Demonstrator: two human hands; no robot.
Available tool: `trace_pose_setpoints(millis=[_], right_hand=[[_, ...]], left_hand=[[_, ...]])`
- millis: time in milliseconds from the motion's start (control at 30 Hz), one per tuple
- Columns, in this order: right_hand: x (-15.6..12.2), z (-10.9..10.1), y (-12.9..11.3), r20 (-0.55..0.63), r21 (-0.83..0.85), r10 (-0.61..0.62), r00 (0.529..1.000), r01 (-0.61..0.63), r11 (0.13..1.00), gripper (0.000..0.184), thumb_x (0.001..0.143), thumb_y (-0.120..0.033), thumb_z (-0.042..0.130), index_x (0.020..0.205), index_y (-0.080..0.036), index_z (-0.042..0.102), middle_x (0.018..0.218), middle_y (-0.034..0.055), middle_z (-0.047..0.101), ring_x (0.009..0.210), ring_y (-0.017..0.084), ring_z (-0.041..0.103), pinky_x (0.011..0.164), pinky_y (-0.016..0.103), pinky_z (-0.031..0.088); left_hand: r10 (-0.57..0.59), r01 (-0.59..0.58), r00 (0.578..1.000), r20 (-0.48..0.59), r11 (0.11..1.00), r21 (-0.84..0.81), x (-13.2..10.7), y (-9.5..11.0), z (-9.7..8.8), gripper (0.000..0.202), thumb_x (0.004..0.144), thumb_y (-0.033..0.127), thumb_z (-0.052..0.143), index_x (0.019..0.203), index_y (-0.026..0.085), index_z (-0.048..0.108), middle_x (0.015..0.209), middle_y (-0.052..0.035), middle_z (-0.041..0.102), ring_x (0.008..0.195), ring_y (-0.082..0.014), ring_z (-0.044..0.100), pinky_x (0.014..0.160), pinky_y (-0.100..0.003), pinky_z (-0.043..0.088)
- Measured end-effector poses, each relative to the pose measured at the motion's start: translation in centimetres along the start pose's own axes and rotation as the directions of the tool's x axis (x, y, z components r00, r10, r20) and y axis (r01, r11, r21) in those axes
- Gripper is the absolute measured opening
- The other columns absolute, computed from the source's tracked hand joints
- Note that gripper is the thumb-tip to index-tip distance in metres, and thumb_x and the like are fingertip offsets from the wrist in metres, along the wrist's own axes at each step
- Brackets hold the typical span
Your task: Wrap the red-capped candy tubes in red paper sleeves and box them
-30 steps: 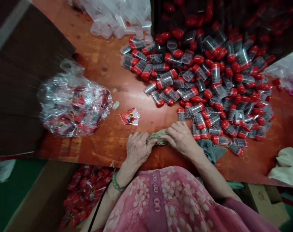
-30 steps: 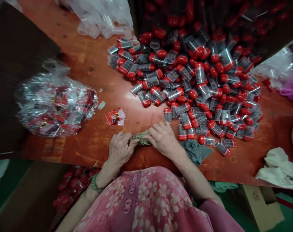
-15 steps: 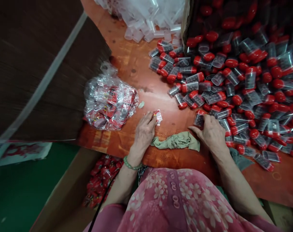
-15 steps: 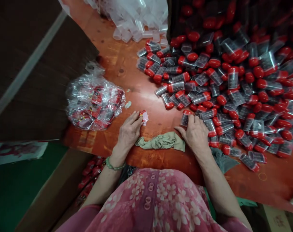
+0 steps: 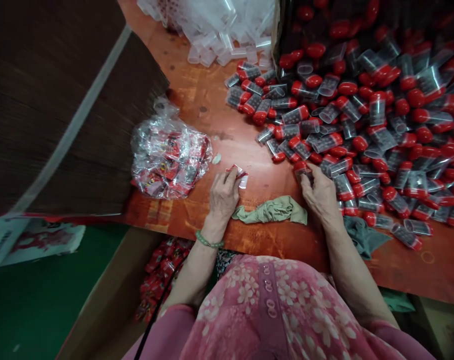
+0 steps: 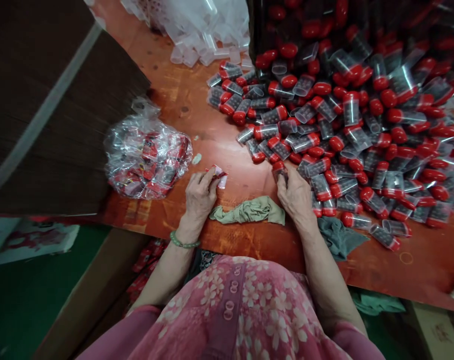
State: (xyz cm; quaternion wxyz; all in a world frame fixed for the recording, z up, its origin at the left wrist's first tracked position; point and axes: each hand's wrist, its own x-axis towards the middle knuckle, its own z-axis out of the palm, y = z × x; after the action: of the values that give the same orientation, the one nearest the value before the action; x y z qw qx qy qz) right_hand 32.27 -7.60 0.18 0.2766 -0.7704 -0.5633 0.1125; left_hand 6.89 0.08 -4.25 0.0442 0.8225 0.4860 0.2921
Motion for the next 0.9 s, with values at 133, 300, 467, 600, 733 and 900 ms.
trace_pose_setpoints(millis=[133,300,467,600,733,900], right_hand=[[-1.4,1.0,0.3,-0.100,0.304,-0.013,0.995,0.043,0.952,0.039,0.095,-0.035,0.046,0.127,-0.016,0.058,0.108,0.0105,0.073,0.092,0.023,0.069,0.085,0.039,0.056],[-2.9,3.1,-2.3,-0.008,0.553,-0.006,1.000,0.009,0.833,0.044,0.098,-0.043,0.044,0.134,-0.020,0.052,0.119,0.0104,0.070,0.108,0.024,0.068,0.092,0.041,0.057],[-4.0,5.2,-4.0,0.024,0.521,-0.058,0.998,0.037,0.853,0.043,0.099,-0.039,0.040,0.131,-0.015,0.056,0.125,0.0152,0.069,0.115,0.024,0.067,0.102,0.043,0.053],[-4.2,5.6,-4.1,-0.009,0.459,-0.065,0.998,0.061,0.886,0.042,0.099,-0.037,0.039,0.130,-0.015,0.057,0.127,0.0157,0.068,0.117,0.024,0.065,0.104,0.044,0.051],[-4.2,5.5,-4.1,-0.012,0.424,-0.066,0.998,0.065,0.903,0.042,0.099,-0.038,0.041,0.129,-0.014,0.058,0.121,0.0158,0.071,0.113,0.025,0.067,0.103,0.044,0.052],[-4.2,5.5,-4.2,-0.003,0.425,-0.065,0.998,0.060,0.903,0.041,0.099,-0.038,0.042,0.128,-0.014,0.059,0.121,0.0153,0.071,0.112,0.024,0.068,0.101,0.044,0.053]], left_hand=[[-0.056,0.056,0.998,0.021,0.998,0.024,-0.3,-0.1,-0.1,0.022,0.096,0.028,0.053,0.099,0.020,0.073,0.082,-0.0081,0.064,0.078,-0.0217,0.057,0.074,-0.034,0.045],[-0.086,0.086,0.995,-0.048,0.996,-0.008,0.2,-0.7,-0.3,0.021,0.092,0.034,0.061,0.082,0.021,0.075,0.073,-0.0048,0.063,0.074,-0.0193,0.058,0.071,-0.032,0.046],[-0.076,0.071,0.997,-0.022,0.983,-0.167,0.6,-1.2,-0.7,0.026,0.088,0.042,0.066,0.080,0.020,0.076,0.075,-0.0037,0.069,0.070,-0.0168,0.062,0.067,-0.029,0.049],[-0.107,0.108,0.994,0.015,0.971,-0.214,0.3,-1.0,-1.3,0.028,0.094,0.036,0.056,0.085,0.018,0.076,0.080,-0.0050,0.071,0.074,-0.0163,0.063,0.070,-0.029,0.050],[-0.116,0.129,0.991,0.068,0.963,-0.239,0.3,-1.0,-1.7,0.025,0.094,0.027,0.054,0.088,0.016,0.075,0.081,-0.0064,0.071,0.074,-0.0165,0.063,0.070,-0.029,0.050],[-0.186,0.177,0.983,0.005,0.925,-0.337,0.6,-1.2,-1.6,0.017,0.087,0.026,0.065,0.076,0.017,0.073,0.068,-0.0017,0.067,0.063,-0.0136,0.060,0.062,-0.027,0.047]])
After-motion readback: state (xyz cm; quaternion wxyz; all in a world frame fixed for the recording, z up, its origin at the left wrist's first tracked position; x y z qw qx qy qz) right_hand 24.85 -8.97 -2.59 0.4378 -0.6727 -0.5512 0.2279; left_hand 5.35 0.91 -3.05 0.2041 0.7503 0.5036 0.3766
